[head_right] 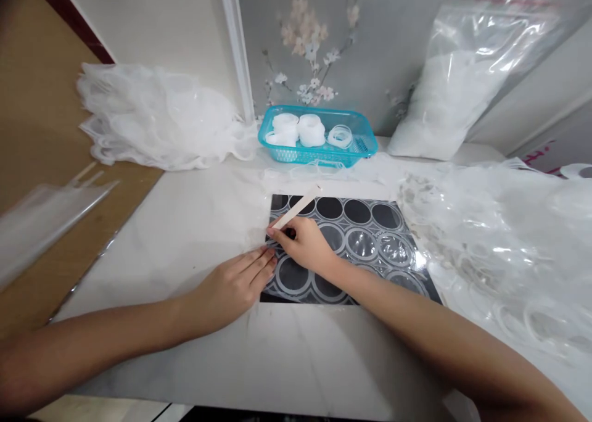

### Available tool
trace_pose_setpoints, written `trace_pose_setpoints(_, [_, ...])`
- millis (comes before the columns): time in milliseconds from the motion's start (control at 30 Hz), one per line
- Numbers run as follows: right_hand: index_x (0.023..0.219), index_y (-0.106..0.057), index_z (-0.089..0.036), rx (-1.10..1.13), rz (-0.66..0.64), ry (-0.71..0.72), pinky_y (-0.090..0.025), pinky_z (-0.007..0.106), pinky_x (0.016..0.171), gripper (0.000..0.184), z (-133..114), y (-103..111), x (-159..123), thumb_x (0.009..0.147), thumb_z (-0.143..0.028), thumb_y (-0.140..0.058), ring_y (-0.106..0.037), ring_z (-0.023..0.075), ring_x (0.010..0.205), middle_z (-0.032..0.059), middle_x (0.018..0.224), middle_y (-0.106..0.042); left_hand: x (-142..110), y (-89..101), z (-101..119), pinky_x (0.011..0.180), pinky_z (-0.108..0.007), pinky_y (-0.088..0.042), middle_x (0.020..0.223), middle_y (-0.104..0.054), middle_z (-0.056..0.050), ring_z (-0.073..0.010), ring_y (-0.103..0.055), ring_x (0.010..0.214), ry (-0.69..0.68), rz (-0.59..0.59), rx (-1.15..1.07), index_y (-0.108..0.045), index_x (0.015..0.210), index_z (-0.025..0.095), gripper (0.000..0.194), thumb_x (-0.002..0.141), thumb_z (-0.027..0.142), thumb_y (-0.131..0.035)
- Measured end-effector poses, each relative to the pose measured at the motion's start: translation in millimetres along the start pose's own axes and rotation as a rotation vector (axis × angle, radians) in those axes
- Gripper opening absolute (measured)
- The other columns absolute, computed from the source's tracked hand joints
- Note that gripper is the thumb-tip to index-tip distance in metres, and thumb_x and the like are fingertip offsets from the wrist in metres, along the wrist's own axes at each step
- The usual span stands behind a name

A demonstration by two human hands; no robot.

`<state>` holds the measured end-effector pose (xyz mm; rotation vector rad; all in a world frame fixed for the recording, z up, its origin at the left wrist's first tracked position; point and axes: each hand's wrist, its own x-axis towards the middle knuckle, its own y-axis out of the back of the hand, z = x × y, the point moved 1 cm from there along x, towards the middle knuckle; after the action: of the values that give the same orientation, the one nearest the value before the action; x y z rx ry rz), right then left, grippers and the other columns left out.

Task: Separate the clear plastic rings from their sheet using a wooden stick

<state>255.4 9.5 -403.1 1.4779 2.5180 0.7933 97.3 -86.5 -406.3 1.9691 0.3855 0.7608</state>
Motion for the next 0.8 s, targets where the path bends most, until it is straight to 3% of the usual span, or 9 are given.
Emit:
trace_pose_setpoints(167, [0.089, -0.067, -0.018, -0.26, 0.023, 0.335, -0.052, 0.036, 0.084, 0.017, -2, -4, -16, 0.092, -0.02, -0.051, -0.065, 0.0222, 0.099, 0.0049, 0.091, -0.073, 1, -2.3, -1, 0.1, -0.033, -0.047, 0.113, -0.069, -0.014, -0.0205, -0.064, 0.107, 0.03, -0.013, -0.086, -0.064, 0.108, 0.005, 0.033, 0.091, 0.005, -0.036])
trace_pose_setpoints(233, [0.093, -0.067, -0.02, -0.465, -0.002, 0.517, -0.042, 0.047, 0.102, 0.019, -3, -8, -21, 0.092, -0.015, -0.048, -0.056, 0.0263, 0.118, 0.0046, 0.096, -0.073, 2, -3.7, 0, 0.1, -0.032, -0.047, 0.112, -0.069, -0.015, -0.0208, -0.064, 0.107, 0.047, -0.024, -0.111, -0.063, 0.108, 0.004, 0.034, 0.091, 0.004, -0.034])
trace_pose_setpoints(333, [0.096, -0.066, -0.022, -0.704, -0.027, 0.648, -0.026, 0.056, 0.112, 0.021, 1, -4, -6, 0.09, -0.012, -0.049, -0.052, 0.0269, 0.122, 0.0034, 0.096, -0.073, 0, -5.6, 3, 0.1, -0.032, -0.047, 0.109, -0.069, -0.016, -0.0212, -0.065, 0.106, 0.081, -0.038, -0.124, -0.063, 0.107, 0.003, 0.033, 0.092, 0.004, -0.034])
trace_pose_setpoints(400, [0.094, -0.067, -0.024, -0.758, 0.116, 0.555, -0.029, 0.055, 0.11, 0.022, 7, 14, 21, 0.089, -0.012, -0.049, -0.056, 0.0257, 0.114, 0.0037, 0.094, -0.072, -2, -6.1, 4, 0.099, -0.031, -0.047, 0.112, -0.069, -0.015, -0.0197, -0.064, 0.108, 0.083, -0.024, -0.125, -0.063, 0.11, 0.004, 0.032, 0.094, 0.006, -0.035])
trace_pose_setpoints(467, [0.088, -0.067, -0.021, -0.705, 0.479, 0.295, -0.038, 0.054, 0.099, 0.026, 15, 43, 47, 0.09, -0.012, -0.043, -0.061, 0.0265, 0.102, 0.0077, 0.092, -0.071, -3, -5.1, 2, 0.098, -0.029, -0.048, 0.115, -0.068, -0.013, -0.0179, -0.064, 0.107, 0.084, 0.015, -0.133, -0.063, 0.111, 0.005, 0.031, 0.096, 0.008, -0.036])
trace_pose_setpoints(533, [0.09, -0.067, -0.019, -0.537, 0.673, 0.143, -0.047, 0.045, 0.088, 0.026, 19, 67, 55, 0.094, -0.019, -0.041, -0.063, 0.0246, 0.093, 0.01, 0.095, -0.07, -1, -2.1, -3, 0.094, -0.029, -0.05, 0.11, -0.07, -0.011, -0.0175, -0.066, 0.103, 0.084, 0.059, -0.161, -0.065, 0.106, 0.006, 0.026, 0.095, 0.01, -0.041])
trace_pose_setpoints(600, [0.088, -0.067, -0.019, -0.396, 0.6, 0.116, -0.051, 0.037, 0.077, 0.022, 19, 77, 42, 0.093, -0.027, -0.047, -0.065, 0.0231, 0.088, 0.0087, 0.094, -0.071, 4, 2.2, -8, 0.081, -0.03, -0.054, 0.099, -0.072, -0.009, -0.0182, -0.067, 0.09, 0.09, 0.098, -0.188, -0.067, 0.097, 0.008, 0.02, 0.093, 0.012, -0.048])
trace_pose_setpoints(667, [0.083, -0.068, -0.019, -0.278, 0.402, 0.085, -0.05, 0.031, 0.069, 0.021, 15, 71, 12, 0.091, -0.032, -0.054, -0.066, 0.0218, 0.085, 0.0062, 0.091, -0.072, 12, 5.2, -11, 0.069, -0.032, -0.054, 0.092, -0.072, -0.007, -0.0189, -0.066, 0.08, 0.083, 0.105, -0.205, -0.067, 0.092, 0.011, 0.017, 0.092, 0.016, -0.051])
trace_pose_setpoints(800, [0.085, -0.07, -0.02, -0.084, 0.178, -0.098, -0.05, 0.028, 0.062, 0.027, 11, 44, -43, 0.09, -0.042, -0.055, -0.067, 0.0202, 0.075, 0.0034, 0.084, -0.072, 22, 1.9, -9, 0.086, -0.037, -0.053, 0.109, -0.069, -0.011, -0.024, -0.064, 0.101, 0.013, 0.099, -0.246, -0.067, 0.104, 0.008, 0.022, 0.093, 0.021, -0.052])
